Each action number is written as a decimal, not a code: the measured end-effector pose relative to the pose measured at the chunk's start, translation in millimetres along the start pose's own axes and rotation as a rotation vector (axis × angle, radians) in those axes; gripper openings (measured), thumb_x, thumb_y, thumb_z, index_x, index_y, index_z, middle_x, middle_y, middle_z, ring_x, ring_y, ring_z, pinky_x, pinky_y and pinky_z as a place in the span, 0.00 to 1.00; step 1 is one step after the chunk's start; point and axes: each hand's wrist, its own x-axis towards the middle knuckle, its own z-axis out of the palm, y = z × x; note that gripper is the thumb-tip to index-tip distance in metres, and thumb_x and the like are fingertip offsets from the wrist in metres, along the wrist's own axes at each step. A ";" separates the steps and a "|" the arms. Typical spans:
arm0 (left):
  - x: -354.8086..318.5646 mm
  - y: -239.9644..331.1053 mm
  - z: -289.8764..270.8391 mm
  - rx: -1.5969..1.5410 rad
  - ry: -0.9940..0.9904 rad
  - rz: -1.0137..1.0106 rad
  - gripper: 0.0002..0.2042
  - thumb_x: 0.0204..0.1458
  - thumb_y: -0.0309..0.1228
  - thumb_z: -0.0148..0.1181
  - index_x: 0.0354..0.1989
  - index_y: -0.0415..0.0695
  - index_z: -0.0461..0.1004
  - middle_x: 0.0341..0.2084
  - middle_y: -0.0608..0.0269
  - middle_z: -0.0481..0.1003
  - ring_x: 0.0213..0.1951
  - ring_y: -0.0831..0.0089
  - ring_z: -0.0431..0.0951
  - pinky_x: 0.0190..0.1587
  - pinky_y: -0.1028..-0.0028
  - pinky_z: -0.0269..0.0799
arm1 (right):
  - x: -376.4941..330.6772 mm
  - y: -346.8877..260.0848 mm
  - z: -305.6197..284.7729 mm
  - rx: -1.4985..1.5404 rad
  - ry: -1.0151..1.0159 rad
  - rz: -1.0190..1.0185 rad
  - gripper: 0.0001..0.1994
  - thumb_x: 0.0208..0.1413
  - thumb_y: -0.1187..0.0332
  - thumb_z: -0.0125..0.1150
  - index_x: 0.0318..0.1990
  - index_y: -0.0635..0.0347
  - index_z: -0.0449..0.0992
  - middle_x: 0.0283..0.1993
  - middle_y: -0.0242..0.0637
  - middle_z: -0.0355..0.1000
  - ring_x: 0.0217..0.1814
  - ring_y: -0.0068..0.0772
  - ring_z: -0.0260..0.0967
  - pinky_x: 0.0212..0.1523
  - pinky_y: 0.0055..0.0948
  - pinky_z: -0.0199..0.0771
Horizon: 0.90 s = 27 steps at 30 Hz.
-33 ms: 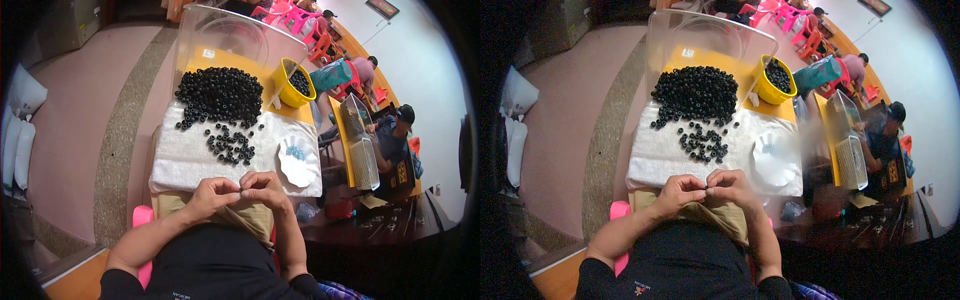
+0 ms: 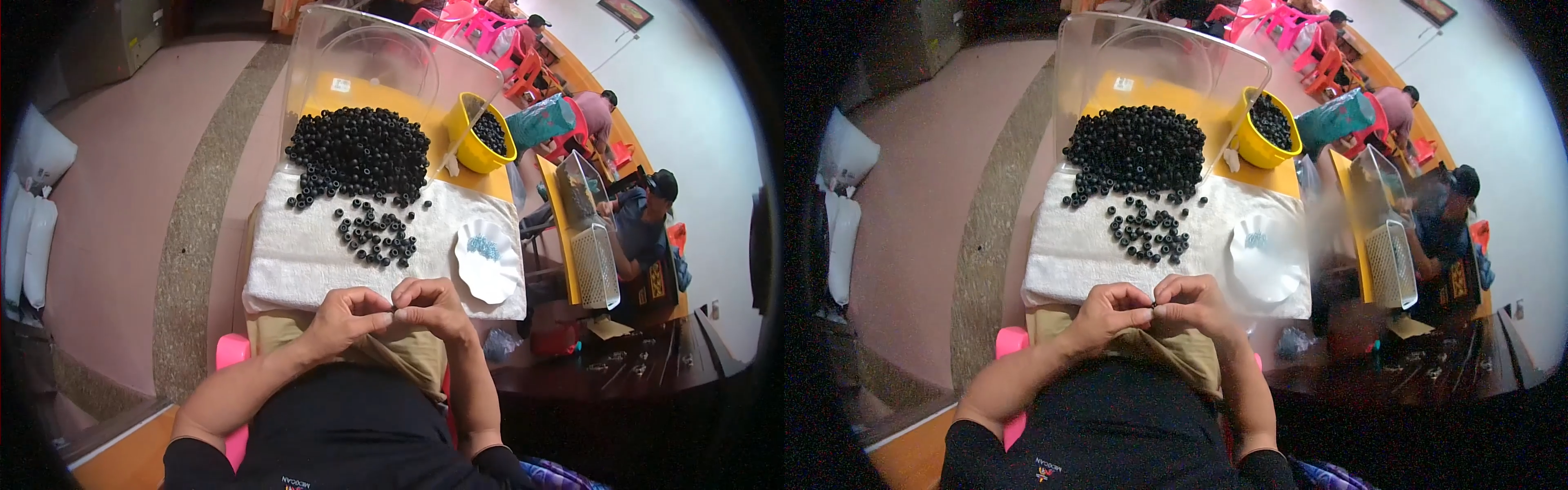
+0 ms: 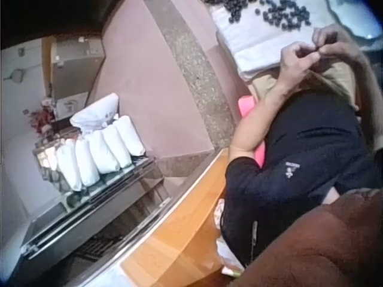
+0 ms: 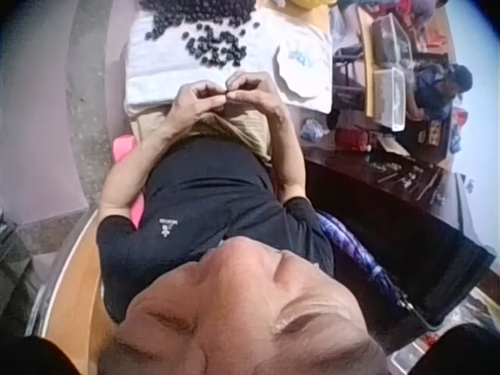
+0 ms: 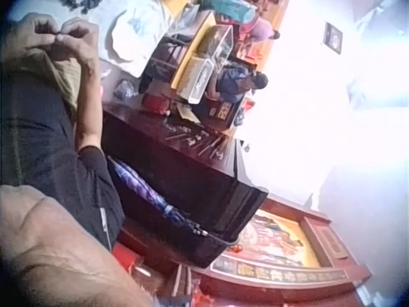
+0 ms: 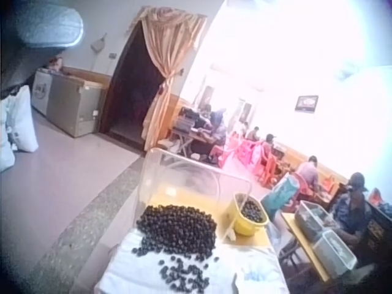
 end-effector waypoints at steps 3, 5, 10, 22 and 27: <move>1.7 -1.4 -0.7 -0.013 0.011 0.024 0.07 0.53 0.23 0.64 0.40 0.37 0.76 0.33 0.63 0.78 0.35 0.77 0.79 0.40 0.76 0.77 | -0.8 2.8 -0.3 0.059 -0.001 0.012 0.04 0.47 0.82 0.68 0.31 0.67 0.79 0.37 0.37 0.73 0.36 0.24 0.70 0.36 0.20 0.69; 3.3 3.2 -1.1 -0.007 0.025 0.034 0.07 0.53 0.23 0.65 0.40 0.37 0.77 0.32 0.64 0.79 0.34 0.77 0.79 0.40 0.76 0.77 | 0.7 2.4 1.2 0.091 0.037 -0.006 0.05 0.47 0.81 0.69 0.31 0.68 0.79 0.37 0.38 0.73 0.36 0.24 0.70 0.37 0.21 0.70; 4.4 2.1 -0.5 -0.042 0.023 0.041 0.06 0.53 0.23 0.65 0.38 0.37 0.77 0.31 0.63 0.79 0.33 0.78 0.79 0.39 0.76 0.77 | 1.1 7.4 -2.5 0.062 -0.006 0.028 0.04 0.50 0.79 0.68 0.32 0.68 0.78 0.39 0.34 0.74 0.40 0.23 0.72 0.43 0.22 0.72; 2.1 0.4 -0.6 -0.050 0.041 0.024 0.07 0.53 0.23 0.65 0.39 0.36 0.77 0.32 0.61 0.80 0.34 0.77 0.79 0.41 0.77 0.77 | -5.1 8.9 -0.9 -0.060 -0.006 -0.004 0.06 0.56 0.75 0.64 0.37 0.69 0.78 0.42 0.34 0.74 0.43 0.22 0.71 0.45 0.22 0.72; 2.7 1.5 -0.5 -0.020 0.050 0.041 0.07 0.53 0.22 0.65 0.38 0.36 0.78 0.33 0.61 0.80 0.35 0.77 0.79 0.41 0.77 0.77 | -5.8 5.4 1.8 -0.028 -0.003 0.046 0.06 0.57 0.74 0.63 0.40 0.68 0.78 0.42 0.33 0.73 0.45 0.22 0.71 0.47 0.22 0.71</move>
